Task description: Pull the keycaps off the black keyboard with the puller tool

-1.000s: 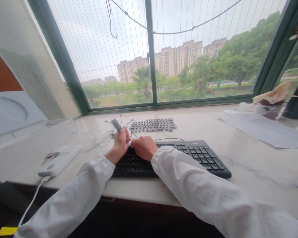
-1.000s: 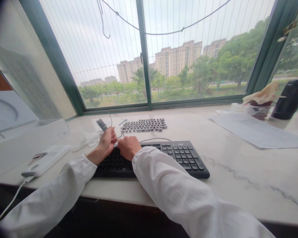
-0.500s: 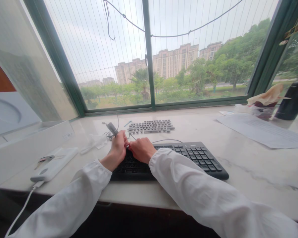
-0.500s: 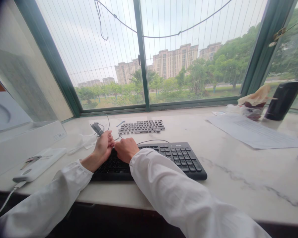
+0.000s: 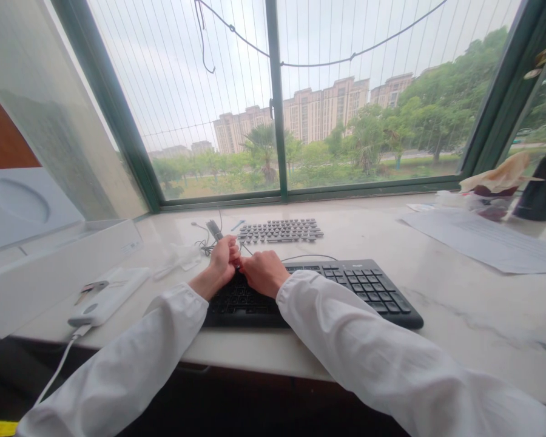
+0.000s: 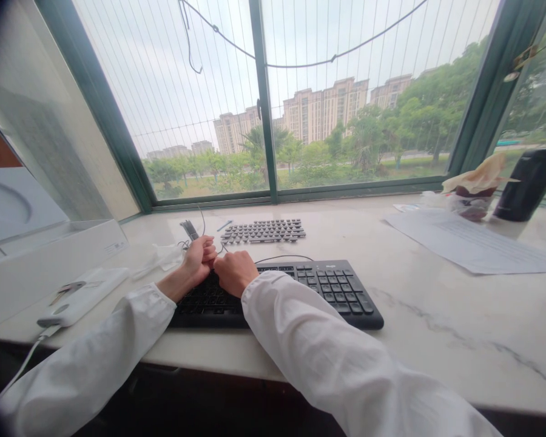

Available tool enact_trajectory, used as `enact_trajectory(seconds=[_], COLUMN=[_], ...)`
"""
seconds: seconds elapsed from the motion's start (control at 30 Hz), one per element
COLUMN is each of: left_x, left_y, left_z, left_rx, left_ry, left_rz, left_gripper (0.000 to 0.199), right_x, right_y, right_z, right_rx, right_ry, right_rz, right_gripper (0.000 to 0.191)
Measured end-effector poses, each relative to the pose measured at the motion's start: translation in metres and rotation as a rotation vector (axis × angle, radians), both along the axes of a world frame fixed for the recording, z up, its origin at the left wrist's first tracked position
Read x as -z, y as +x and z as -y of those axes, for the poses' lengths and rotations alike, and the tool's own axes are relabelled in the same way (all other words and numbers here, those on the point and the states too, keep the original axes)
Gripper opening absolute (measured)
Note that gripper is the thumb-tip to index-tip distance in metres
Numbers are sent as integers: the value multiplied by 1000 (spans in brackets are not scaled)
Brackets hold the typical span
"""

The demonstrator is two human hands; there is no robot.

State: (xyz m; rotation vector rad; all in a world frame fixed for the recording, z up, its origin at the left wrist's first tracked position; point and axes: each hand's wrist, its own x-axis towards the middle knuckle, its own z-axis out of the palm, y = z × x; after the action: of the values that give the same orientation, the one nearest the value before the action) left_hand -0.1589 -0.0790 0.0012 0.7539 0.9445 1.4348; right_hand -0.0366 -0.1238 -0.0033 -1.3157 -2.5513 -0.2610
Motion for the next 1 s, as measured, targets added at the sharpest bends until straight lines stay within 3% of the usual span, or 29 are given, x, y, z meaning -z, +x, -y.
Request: enact_trajectory(seconds=[0.23, 0.47, 1.0], left_x=[4, 4, 5], left_y=[-7, -5, 6], left_z=[-5, 0, 6], left_rx=[58, 83, -40], left_ry=[16, 90, 166], left_rz=[78, 35, -95], left_gripper=[39, 41, 37], right_x=[5, 6, 10], right_y=[3, 6, 2], right_z=[-6, -9, -8], right_rx=[115, 120, 150], right_ry=[-58, -79, -84], right_rz=[-164, -236, -321], right_gripper=[29, 29, 24])
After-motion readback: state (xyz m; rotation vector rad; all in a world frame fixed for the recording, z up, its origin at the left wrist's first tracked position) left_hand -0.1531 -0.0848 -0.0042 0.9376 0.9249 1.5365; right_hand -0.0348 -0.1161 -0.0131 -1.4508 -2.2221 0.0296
